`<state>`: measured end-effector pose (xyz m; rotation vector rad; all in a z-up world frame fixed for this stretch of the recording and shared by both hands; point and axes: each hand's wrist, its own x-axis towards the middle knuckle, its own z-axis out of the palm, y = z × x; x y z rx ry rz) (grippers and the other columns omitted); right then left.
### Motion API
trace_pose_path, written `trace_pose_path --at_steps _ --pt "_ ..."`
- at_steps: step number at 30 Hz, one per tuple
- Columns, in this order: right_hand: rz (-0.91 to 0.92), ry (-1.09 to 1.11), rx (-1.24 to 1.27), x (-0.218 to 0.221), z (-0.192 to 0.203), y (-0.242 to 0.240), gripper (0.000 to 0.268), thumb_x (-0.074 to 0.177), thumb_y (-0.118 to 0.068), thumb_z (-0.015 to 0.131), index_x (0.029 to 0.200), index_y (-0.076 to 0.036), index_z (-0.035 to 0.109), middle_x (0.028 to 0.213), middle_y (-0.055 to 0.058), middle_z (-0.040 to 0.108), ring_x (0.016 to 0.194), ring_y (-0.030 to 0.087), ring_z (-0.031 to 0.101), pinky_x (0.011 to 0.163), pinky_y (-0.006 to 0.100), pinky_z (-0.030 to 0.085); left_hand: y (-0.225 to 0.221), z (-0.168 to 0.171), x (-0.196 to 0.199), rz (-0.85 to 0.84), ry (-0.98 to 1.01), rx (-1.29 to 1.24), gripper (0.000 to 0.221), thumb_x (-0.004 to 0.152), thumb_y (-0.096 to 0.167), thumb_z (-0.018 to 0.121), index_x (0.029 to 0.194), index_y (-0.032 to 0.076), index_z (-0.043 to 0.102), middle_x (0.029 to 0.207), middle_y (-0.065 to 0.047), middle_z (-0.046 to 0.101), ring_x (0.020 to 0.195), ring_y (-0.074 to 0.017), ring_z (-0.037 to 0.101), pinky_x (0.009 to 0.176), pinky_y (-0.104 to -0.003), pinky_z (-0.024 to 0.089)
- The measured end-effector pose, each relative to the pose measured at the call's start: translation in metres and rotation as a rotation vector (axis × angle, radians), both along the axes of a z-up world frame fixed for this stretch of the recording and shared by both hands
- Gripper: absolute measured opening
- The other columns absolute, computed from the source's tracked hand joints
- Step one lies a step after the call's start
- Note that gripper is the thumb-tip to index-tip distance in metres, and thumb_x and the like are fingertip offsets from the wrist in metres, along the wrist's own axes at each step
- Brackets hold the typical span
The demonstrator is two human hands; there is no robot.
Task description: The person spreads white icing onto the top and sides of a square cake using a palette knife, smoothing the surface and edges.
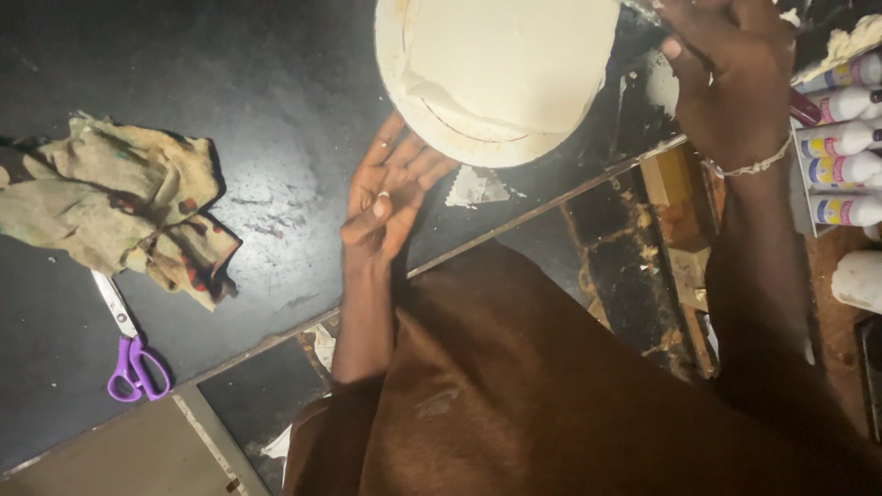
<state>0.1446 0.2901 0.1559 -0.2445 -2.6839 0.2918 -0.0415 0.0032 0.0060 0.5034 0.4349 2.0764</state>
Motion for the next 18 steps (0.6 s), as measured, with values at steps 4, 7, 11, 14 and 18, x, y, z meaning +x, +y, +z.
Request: trace_pose_path --at_steps 4,7,11,14,18 --pt "0.022 0.031 -0.056 0.000 -0.001 -0.003 0.032 0.115 -0.017 0.056 0.139 0.001 0.068 0.105 0.018 0.062 0.097 0.029 0.061 0.086 0.039 0.048 0.000 0.000 0.002 -0.010 -0.034 -0.002 0.101 0.083 0.028 0.081 0.162 -0.002 0.026 0.161 -0.033 0.039 0.146 -0.0454 0.043 0.128 -0.061 0.029" --pt "0.014 0.040 -0.108 0.002 0.000 -0.004 0.034 0.113 -0.016 0.058 0.142 -0.001 0.068 0.103 0.016 0.060 0.095 0.027 0.061 0.085 0.038 0.048 0.001 0.002 0.005 -0.008 -0.045 0.004 0.100 0.082 0.028 0.081 0.161 -0.003 0.027 0.161 -0.033 0.038 0.150 -0.0467 0.042 0.131 -0.064 0.029" --pt "0.013 0.024 -0.048 0.004 0.000 -0.004 0.033 0.114 -0.015 0.059 0.144 -0.003 0.069 0.100 0.014 0.059 0.093 0.026 0.059 0.085 0.038 0.049 0.002 -0.001 0.009 -0.017 -0.045 0.026 0.098 0.083 0.025 0.080 0.162 -0.001 0.028 0.163 -0.032 0.037 0.147 -0.0462 0.042 0.129 -0.064 0.026" --pt "0.009 0.003 0.003 0.005 0.000 -0.004 0.029 0.117 -0.015 0.060 0.142 -0.004 0.070 0.096 0.013 0.059 0.092 0.027 0.059 0.083 0.039 0.048 0.001 -0.003 0.014 -0.038 -0.056 0.058 0.095 0.083 0.018 0.077 0.162 0.003 0.028 0.164 -0.029 0.037 0.146 -0.0481 0.042 0.129 -0.067 0.026" --pt "0.006 0.004 -0.018 0.006 -0.002 -0.007 0.031 0.116 -0.018 0.058 0.142 -0.005 0.070 0.097 0.014 0.059 0.091 0.026 0.059 0.081 0.038 0.047 0.005 -0.002 0.019 -0.085 -0.058 0.079 0.088 0.084 0.013 0.073 0.161 0.007 0.031 0.167 -0.025 0.037 0.148 -0.0473 0.040 0.130 -0.069 0.025"
